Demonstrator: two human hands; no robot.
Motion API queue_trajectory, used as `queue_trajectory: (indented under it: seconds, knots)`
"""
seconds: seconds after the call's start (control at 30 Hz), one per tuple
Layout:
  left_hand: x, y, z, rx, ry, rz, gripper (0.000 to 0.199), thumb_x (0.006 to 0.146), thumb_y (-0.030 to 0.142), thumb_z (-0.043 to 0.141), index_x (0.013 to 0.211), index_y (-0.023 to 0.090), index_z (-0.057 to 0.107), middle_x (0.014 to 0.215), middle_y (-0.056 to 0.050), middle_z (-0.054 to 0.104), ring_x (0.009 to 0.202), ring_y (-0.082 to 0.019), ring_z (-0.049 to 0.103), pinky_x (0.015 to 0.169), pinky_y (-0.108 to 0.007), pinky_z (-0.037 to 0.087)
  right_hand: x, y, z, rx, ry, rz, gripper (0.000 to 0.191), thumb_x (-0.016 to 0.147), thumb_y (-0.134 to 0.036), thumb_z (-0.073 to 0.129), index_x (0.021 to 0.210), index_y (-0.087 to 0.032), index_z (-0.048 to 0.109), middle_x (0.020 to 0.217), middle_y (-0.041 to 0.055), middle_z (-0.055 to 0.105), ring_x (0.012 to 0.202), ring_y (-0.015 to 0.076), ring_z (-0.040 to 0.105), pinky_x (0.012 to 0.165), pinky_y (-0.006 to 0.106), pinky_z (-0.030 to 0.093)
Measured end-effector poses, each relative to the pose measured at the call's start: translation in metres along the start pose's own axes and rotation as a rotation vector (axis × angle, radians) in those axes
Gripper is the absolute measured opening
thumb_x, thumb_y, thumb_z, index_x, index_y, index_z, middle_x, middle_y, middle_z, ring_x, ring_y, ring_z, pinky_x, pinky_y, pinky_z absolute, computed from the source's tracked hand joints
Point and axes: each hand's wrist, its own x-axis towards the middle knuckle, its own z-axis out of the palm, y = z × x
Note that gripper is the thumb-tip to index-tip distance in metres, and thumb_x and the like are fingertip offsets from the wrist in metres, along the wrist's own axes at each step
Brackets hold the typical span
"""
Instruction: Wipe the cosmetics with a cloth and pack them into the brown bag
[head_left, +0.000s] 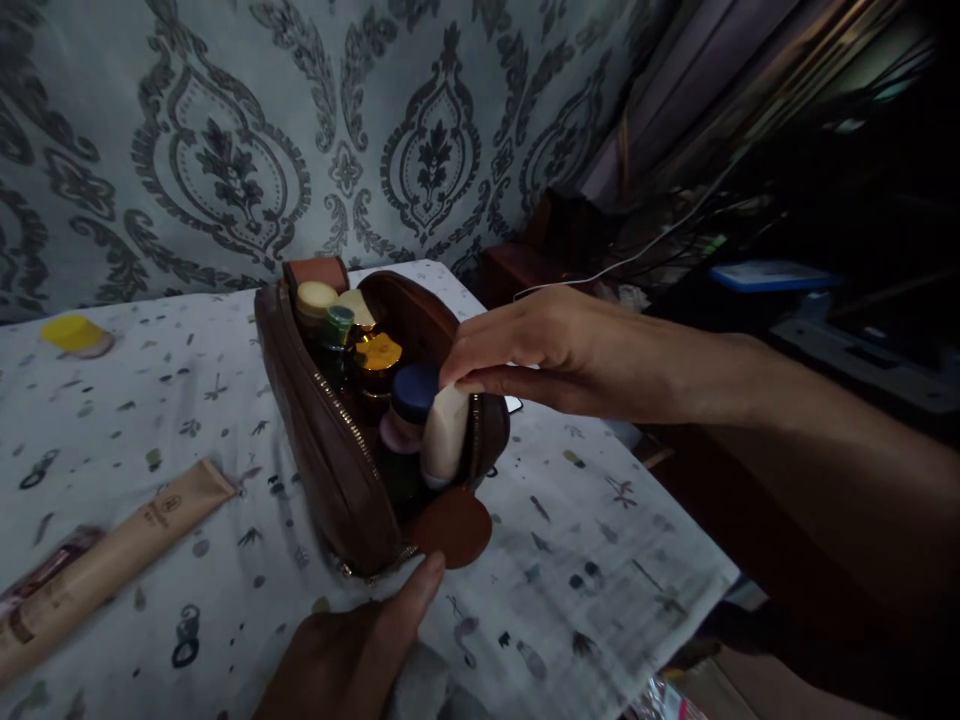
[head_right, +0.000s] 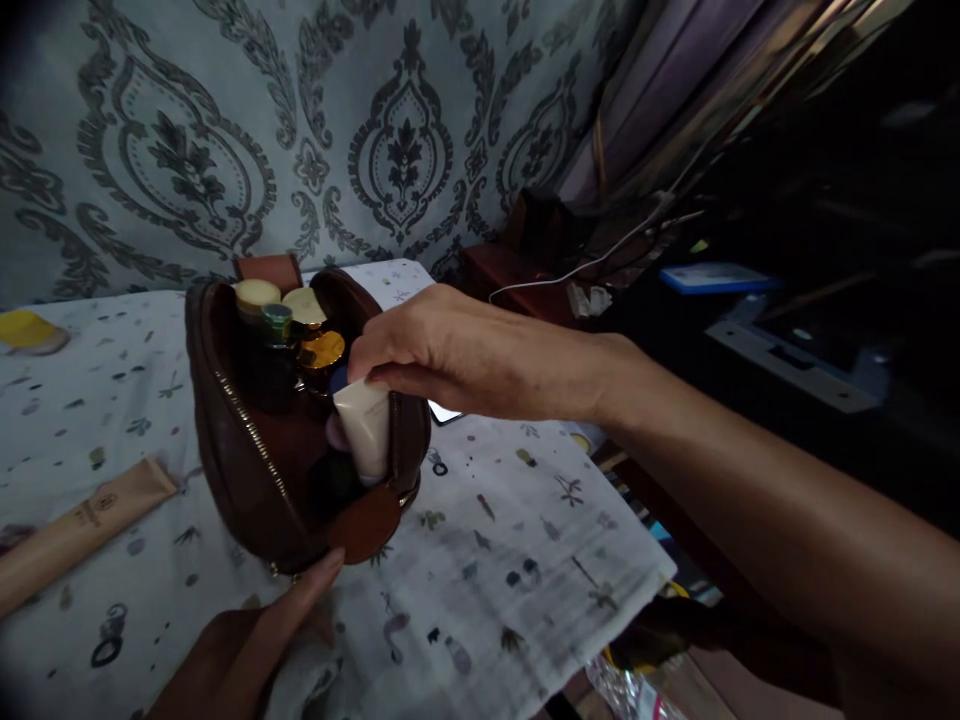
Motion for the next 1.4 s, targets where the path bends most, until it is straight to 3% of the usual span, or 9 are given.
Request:
queue_trajectory:
  seconds: [0.13, 0.33, 0.5, 0.7, 0.9, 1.0, 1.13, 1.27, 1.4]
  knots:
    - [0.01, 0.012, -0.003, -0.027, 0.0, 0.014, 0.071, 0.094, 0.047, 0.055, 0.156, 0.03, 0.026, 0.13, -0.013, 0.064, 0.106, -0.028, 0.067, 0.085, -0.045, 0.06, 0.002, -0.001, 0.001, -0.027, 0.009, -0.007, 0.025, 0.102, -0.024, 0.045, 0.106, -0.02, 0.069, 0.101, 0.0014, 0.072, 0.092, 0.0131, 0.067, 0.08, 0.025, 0.049]
    - [0.014, 0.019, -0.004, -0.069, 0.012, 0.031, 0.065, 0.096, 0.039, 0.047, 0.156, 0.036, 0.024, 0.125, -0.007, 0.068, 0.126, -0.031, 0.057, 0.092, -0.043, 0.058, 0.006, -0.007, 0.002, -0.045, -0.009, -0.005, 0.024, 0.102, -0.021, 0.047, 0.109, -0.019, 0.07, 0.102, 0.0027, 0.072, 0.094, 0.0135, 0.067, 0.08, 0.025, 0.048]
    - [0.02, 0.017, -0.005, -0.082, 0.016, 0.061, 0.055, 0.1, 0.035, 0.033, 0.155, 0.035, 0.029, 0.128, -0.005, 0.067, 0.132, -0.031, 0.053, 0.099, -0.047, 0.054, 0.009, -0.007, 0.006, -0.037, -0.008, -0.006, 0.024, 0.101, -0.021, 0.05, 0.116, -0.018, 0.068, 0.109, 0.0053, 0.072, 0.098, 0.0148, 0.067, 0.082, 0.027, 0.05]
    - [0.031, -0.008, 0.005, -0.075, -0.001, 0.151, 0.054, 0.102, 0.03, 0.017, 0.152, 0.033, 0.036, 0.121, -0.003, 0.071, 0.124, -0.03, 0.06, 0.084, -0.044, 0.059, 0.007, -0.008, 0.006, -0.034, -0.037, 0.004, 0.026, 0.1, -0.018, 0.051, 0.121, -0.018, 0.066, 0.113, 0.0065, 0.071, 0.098, 0.0138, 0.066, 0.081, 0.026, 0.05]
    - [0.046, -0.037, 0.028, -0.071, 0.096, 0.253, 0.048, 0.103, 0.032, 0.027, 0.148, 0.035, 0.043, 0.112, -0.004, 0.074, 0.108, -0.025, 0.071, 0.086, -0.038, 0.063, 0.008, -0.015, 0.004, -0.02, -0.045, -0.005, 0.021, 0.098, -0.019, 0.056, 0.115, -0.016, 0.068, 0.107, 0.0079, 0.07, 0.094, 0.0146, 0.066, 0.078, 0.026, 0.049]
    - [0.062, -0.052, 0.045, -0.054, 0.149, 0.378, 0.053, 0.103, 0.033, 0.015, 0.146, 0.033, 0.047, 0.101, -0.003, 0.076, 0.095, -0.022, 0.075, 0.075, -0.032, 0.066, 0.009, -0.017, 0.004, -0.009, -0.04, -0.007, 0.019, 0.099, -0.018, 0.054, 0.111, -0.014, 0.068, 0.105, 0.0086, 0.07, 0.09, 0.0141, 0.065, 0.077, 0.026, 0.047]
    - [0.074, -0.068, 0.059, 0.006, 0.192, 0.407, 0.052, 0.102, 0.039, 0.02, 0.146, 0.03, 0.046, 0.088, -0.003, 0.076, 0.08, -0.02, 0.077, 0.061, -0.027, 0.065, 0.01, -0.014, 0.005, 0.039, -0.031, -0.02, 0.019, 0.099, -0.015, 0.051, 0.102, -0.014, 0.069, 0.095, 0.0054, 0.072, 0.082, 0.0117, 0.064, 0.074, 0.024, 0.045]
    - [0.074, -0.074, 0.06, 0.041, 0.19, 0.379, 0.055, 0.102, 0.041, 0.015, 0.145, 0.032, 0.049, 0.087, -0.002, 0.075, 0.079, -0.019, 0.077, 0.059, -0.027, 0.064, 0.008, -0.009, 0.002, 0.076, -0.002, -0.032, 0.017, 0.098, -0.016, 0.053, 0.096, -0.013, 0.069, 0.085, 0.0018, 0.07, 0.074, 0.0093, 0.061, 0.069, 0.022, 0.042]
    - [0.066, -0.059, 0.048, 0.073, 0.183, 0.352, 0.053, 0.103, 0.035, 0.016, 0.148, 0.03, 0.045, 0.093, -0.003, 0.076, 0.083, -0.02, 0.077, 0.061, -0.029, 0.064, 0.006, -0.011, -0.003, 0.098, 0.078, -0.007, 0.016, 0.097, -0.018, 0.053, 0.089, -0.012, 0.066, 0.073, -0.0026, 0.063, 0.066, 0.0072, 0.055, 0.064, 0.021, 0.039]
